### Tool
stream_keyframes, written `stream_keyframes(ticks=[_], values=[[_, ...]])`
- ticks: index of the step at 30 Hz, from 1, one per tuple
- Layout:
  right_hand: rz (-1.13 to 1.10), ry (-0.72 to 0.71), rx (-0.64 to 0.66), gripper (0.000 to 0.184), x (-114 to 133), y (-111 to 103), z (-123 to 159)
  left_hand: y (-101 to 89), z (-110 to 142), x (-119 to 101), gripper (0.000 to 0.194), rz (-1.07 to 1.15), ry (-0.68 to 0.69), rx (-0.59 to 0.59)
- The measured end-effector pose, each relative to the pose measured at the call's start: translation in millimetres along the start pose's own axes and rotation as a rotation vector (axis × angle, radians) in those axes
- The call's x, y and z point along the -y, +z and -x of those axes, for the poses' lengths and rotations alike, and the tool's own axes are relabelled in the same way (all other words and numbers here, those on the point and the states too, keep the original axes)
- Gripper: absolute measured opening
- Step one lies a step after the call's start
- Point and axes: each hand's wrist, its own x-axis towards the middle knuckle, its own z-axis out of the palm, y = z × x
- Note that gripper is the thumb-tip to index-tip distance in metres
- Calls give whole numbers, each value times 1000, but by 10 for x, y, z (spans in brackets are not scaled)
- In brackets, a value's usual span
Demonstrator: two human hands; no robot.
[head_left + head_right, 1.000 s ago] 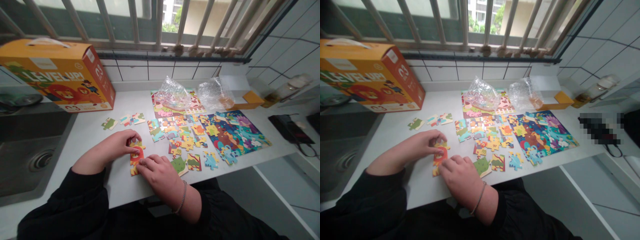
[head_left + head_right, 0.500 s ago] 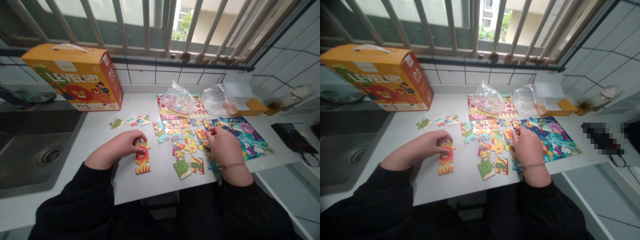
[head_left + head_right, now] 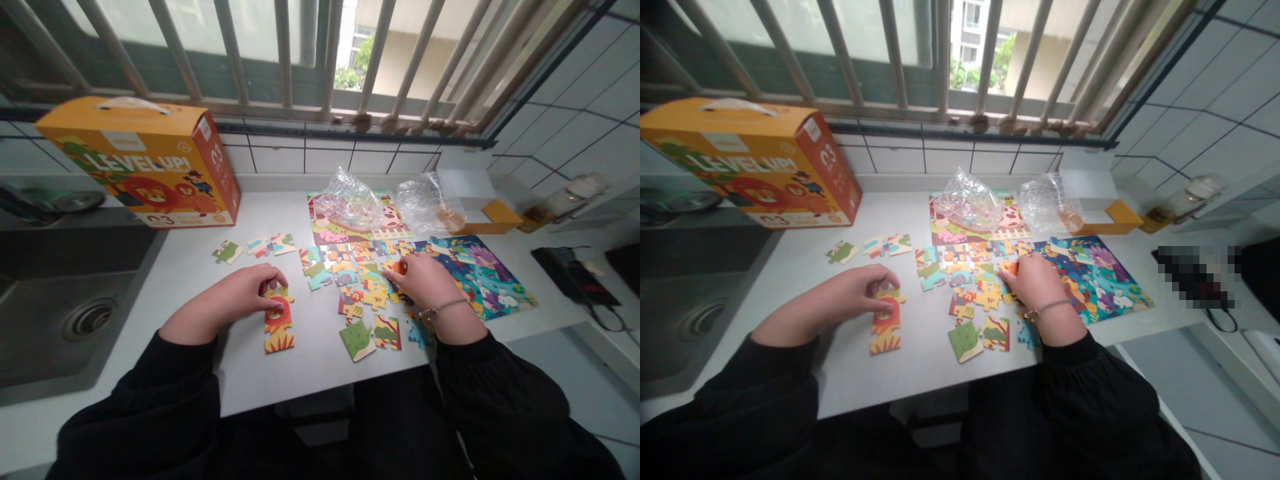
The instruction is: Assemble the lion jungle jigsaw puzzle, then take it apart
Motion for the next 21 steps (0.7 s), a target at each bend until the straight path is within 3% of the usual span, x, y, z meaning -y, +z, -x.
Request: stream_keyframes(ticks=[11,16,19,21], values=[[-85,-91,117,23,123,-165,-106,21,13,19,41,-7,8,20],[-107,-99,-81,25,128,-175,7,5,50,-31,37,12,22,15],[-302,-364,-213,38,378,-225,277,5,55,-33,36,10,32,11],[-447,-620,-169,38,674,-251,512,13,51,-19,36,10,43,5]])
